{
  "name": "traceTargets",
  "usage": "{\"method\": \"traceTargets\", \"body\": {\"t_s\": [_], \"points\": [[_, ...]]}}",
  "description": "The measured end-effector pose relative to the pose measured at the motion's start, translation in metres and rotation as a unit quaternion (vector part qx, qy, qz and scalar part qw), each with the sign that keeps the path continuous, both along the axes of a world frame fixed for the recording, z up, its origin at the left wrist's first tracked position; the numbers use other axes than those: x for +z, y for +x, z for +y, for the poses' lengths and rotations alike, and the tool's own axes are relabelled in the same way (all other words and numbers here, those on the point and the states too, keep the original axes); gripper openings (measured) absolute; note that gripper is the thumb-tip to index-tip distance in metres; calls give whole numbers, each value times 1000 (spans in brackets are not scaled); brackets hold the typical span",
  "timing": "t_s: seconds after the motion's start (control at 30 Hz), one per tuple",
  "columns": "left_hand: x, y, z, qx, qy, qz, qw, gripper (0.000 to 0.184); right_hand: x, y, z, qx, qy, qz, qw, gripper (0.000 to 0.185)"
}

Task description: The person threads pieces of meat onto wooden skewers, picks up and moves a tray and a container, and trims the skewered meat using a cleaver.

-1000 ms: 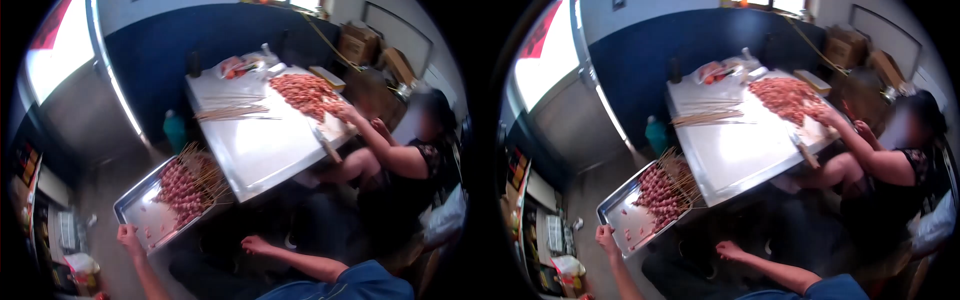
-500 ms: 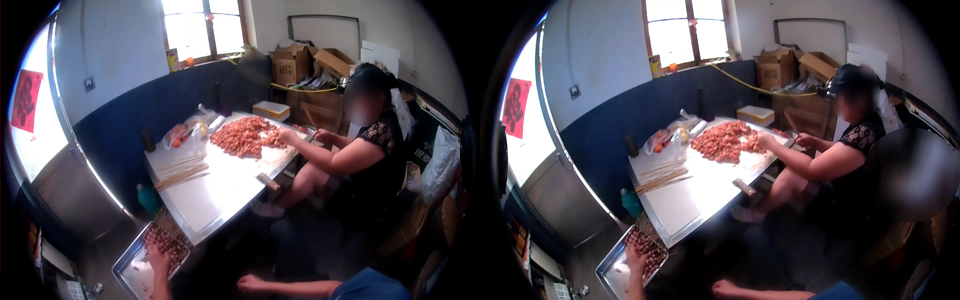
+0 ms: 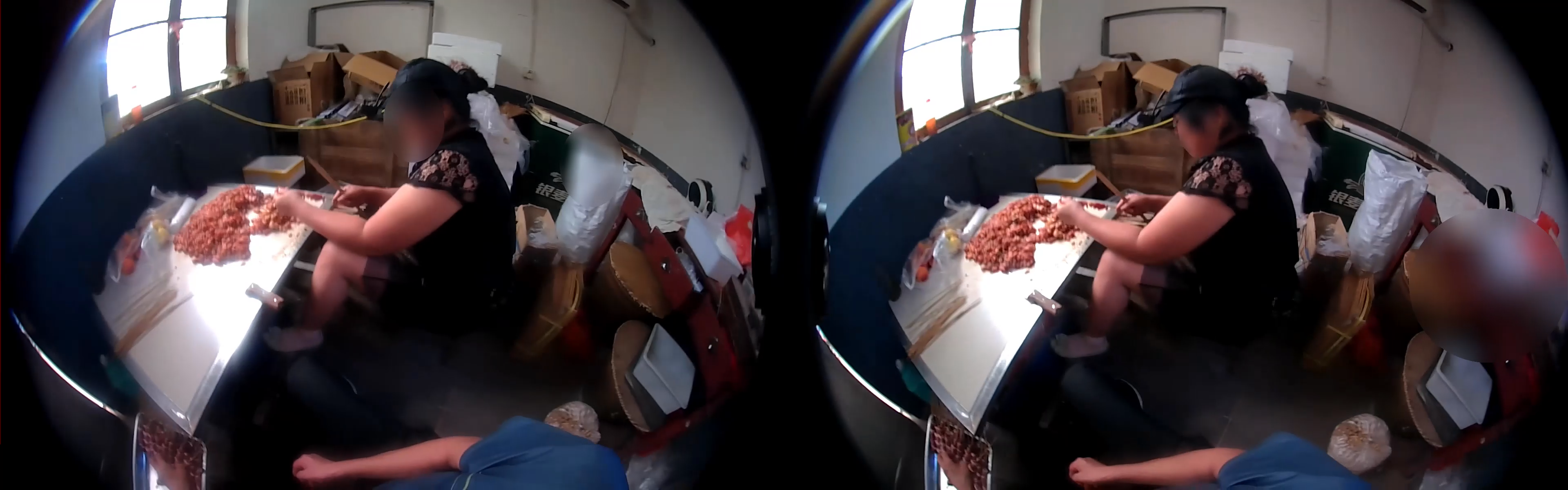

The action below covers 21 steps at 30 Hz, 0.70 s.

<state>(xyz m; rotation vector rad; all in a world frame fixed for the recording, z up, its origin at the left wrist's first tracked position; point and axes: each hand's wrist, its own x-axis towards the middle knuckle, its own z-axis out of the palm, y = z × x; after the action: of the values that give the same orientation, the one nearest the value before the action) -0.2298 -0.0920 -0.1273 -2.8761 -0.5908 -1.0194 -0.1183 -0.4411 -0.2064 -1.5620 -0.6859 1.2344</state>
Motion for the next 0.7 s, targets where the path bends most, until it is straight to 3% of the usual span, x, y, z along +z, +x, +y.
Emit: {"method": "traceTargets", "body": {"t_s": [0.07, 0.1, 0.13, 0.17, 0.23, 0.27, 0.33, 0.4, 0.47, 0.6, 0.7], "points": [[41, 3, -10, -186, -137, -63, 971, 64, -7, 0, 3, 0, 11, 7, 1000, 21], [6, 4, 4, -241, -520, -167, 802, 64, -4, -3, -1, -4, 12, 7, 1000, 21], [-16, 1, 29, -208, -398, -144, 882, 67, -10, -11, -3, -16, 54, -29, 998, 24], [-34, -4, 45, -220, -457, -151, 849, 67, -21, -7, -3, 61, 167, -238, 955, 23], [-5, -9, 19, -98, -291, -96, 947, 65, 45, -9, -9, 35, -30, -1, 999, 21], [3, -12, 13, -46, -178, -64, 981, 64, 43, -13, -7, -9, -55, 56, 997, 23], [13, -12, 10, 14, -41, -19, 999, 63, 31, -11, 0, 18, -83, 50, 995, 27], [10, -12, 1, 115, -180, -32, 976, 53, 39, -11, 5, 37, -70, 25, 997, 26], [20, -5, -8, 171, -197, 2, 965, 30, 37, -5, 10, 36, -73, 26, 996, 25], [13, -5, -8, 177, -125, -16, 976, 28, 35, -9, 4, 20, -66, 53, 996, 24], [32, -3, -18, 198, -234, 11, 952, 24, 30, -11, 4, 28, -63, 53, 996, 25]]}}
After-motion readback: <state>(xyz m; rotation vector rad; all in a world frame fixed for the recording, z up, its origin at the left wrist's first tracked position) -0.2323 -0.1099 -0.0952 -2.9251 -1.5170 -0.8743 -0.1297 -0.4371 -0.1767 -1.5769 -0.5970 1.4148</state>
